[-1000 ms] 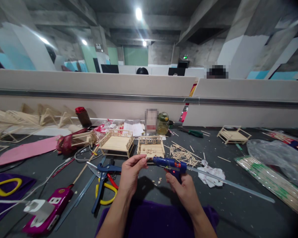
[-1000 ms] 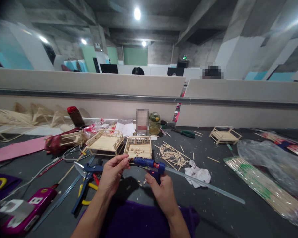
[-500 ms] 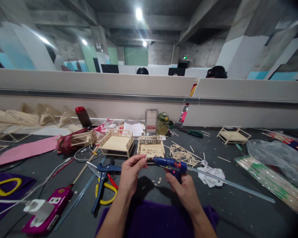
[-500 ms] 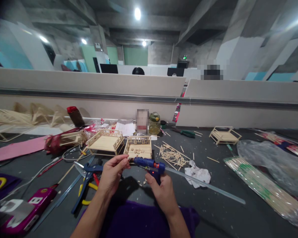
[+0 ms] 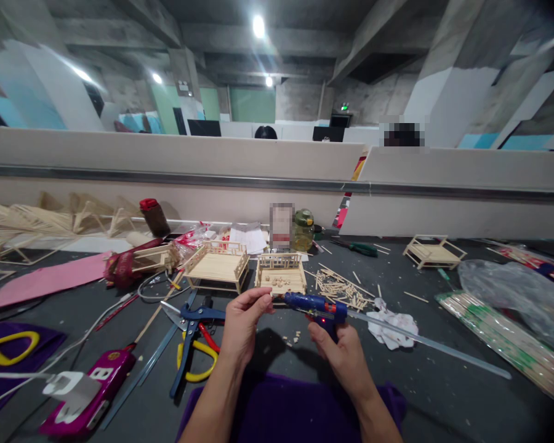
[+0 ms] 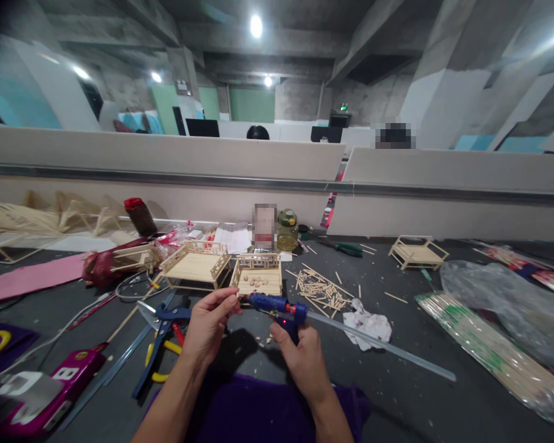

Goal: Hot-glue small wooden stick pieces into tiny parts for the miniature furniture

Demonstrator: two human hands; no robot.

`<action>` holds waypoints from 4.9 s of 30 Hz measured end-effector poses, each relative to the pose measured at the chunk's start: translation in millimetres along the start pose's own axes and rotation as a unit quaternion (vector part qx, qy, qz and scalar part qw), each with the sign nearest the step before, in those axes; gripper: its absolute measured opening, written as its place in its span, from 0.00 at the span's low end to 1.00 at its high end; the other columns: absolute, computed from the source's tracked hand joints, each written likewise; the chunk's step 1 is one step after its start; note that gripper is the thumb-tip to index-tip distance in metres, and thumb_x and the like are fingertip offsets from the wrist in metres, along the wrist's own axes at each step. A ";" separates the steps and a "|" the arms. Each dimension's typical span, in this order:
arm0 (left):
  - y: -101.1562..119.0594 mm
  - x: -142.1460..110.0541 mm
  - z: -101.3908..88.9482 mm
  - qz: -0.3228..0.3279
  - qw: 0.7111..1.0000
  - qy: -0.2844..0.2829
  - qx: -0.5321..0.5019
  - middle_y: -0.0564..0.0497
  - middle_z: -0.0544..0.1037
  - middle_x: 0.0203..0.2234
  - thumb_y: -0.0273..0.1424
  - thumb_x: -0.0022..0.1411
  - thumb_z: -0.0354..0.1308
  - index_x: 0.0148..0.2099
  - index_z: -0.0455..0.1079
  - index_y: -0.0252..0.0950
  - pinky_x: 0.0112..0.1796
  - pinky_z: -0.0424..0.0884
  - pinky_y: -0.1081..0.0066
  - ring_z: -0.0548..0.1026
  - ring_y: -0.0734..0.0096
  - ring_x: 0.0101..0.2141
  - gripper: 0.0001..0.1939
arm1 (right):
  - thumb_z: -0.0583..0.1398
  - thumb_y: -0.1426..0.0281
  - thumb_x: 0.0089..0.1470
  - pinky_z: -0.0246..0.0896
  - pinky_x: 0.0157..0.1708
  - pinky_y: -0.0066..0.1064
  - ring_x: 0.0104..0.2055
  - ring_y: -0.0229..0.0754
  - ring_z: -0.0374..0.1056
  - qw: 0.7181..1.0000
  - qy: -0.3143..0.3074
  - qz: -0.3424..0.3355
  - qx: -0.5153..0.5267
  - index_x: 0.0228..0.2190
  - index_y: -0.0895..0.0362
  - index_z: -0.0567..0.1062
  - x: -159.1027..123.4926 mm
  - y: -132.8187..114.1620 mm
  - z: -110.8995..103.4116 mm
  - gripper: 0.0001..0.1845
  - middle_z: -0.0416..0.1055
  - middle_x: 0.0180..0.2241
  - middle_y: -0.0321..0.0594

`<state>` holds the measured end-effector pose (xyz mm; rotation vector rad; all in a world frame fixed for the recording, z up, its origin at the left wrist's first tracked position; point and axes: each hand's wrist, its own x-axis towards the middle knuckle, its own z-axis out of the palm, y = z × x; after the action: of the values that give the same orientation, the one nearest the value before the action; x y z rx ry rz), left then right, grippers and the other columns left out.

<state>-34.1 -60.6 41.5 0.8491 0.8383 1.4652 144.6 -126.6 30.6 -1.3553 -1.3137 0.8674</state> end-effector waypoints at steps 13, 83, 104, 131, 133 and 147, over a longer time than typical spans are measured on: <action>-0.5 -1.4 -0.4 -0.004 1.000 -0.006 0.001 0.52 0.78 0.20 0.31 0.44 0.72 0.35 0.80 0.33 0.29 0.70 0.75 0.73 0.76 0.23 0.13 | 0.60 0.51 0.51 0.49 0.18 0.26 0.19 0.35 0.54 1.000 0.017 0.005 -0.004 0.28 0.61 0.76 0.4 0.4 0.9 0.23 0.62 0.17 0.34; -9.4 6.7 -3.7 -0.011 0.997 -0.060 0.043 0.52 0.78 0.22 0.31 0.45 0.71 0.35 0.79 0.33 0.27 0.66 0.76 0.70 0.78 0.21 0.13 | 0.41 0.53 0.63 0.60 0.36 0.40 0.41 0.58 0.73 0.800 0.085 0.279 -0.525 0.37 0.60 0.77 -8.1 -4.8 -82.1 0.33 0.76 0.37 0.58; -8.9 8.9 -11.9 -0.004 0.997 -0.064 0.035 0.51 0.79 0.23 0.31 0.47 0.71 0.36 0.79 0.34 0.28 0.68 0.76 0.71 0.77 0.23 0.12 | 0.56 0.75 0.53 0.55 0.33 0.30 0.36 0.43 0.69 0.883 -0.126 -0.121 -0.435 0.28 0.56 0.77 27.1 14.1 45.9 0.09 0.74 0.31 0.42; -14.0 -0.2 6.0 -0.005 0.991 -0.096 0.088 0.52 0.80 0.26 0.29 0.48 0.70 0.34 0.79 0.34 0.28 0.69 0.75 0.72 0.76 0.24 0.09 | 0.67 0.61 0.45 0.50 0.17 0.21 0.22 0.32 0.59 0.949 0.048 0.065 0.306 0.28 0.59 0.78 30.0 -3.6 48.8 0.13 0.70 0.24 0.36; -13.4 -0.4 6.2 -0.003 0.991 -0.096 0.095 0.51 0.80 0.26 0.29 0.47 0.70 0.34 0.79 0.34 0.28 0.69 0.75 0.71 0.76 0.24 0.09 | 0.67 0.61 0.46 0.50 0.16 0.21 0.21 0.31 0.58 0.952 0.051 0.063 0.297 0.28 0.59 0.78 30.4 -2.8 48.9 0.13 0.70 0.23 0.35; -14.1 -1.0 6.5 0.007 0.988 -0.096 0.121 0.51 0.79 0.25 0.30 0.48 0.69 0.33 0.79 0.34 0.29 0.69 0.74 0.71 0.75 0.23 0.09 | 0.66 0.61 0.45 0.49 0.16 0.21 0.20 0.31 0.57 0.957 0.058 0.058 0.278 0.27 0.59 0.78 30.0 -3.2 48.1 0.13 0.70 0.22 0.35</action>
<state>-21.6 -60.7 32.2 1.1608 0.8773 1.2850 102.1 -89.1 27.3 -1.0216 -0.8154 1.1177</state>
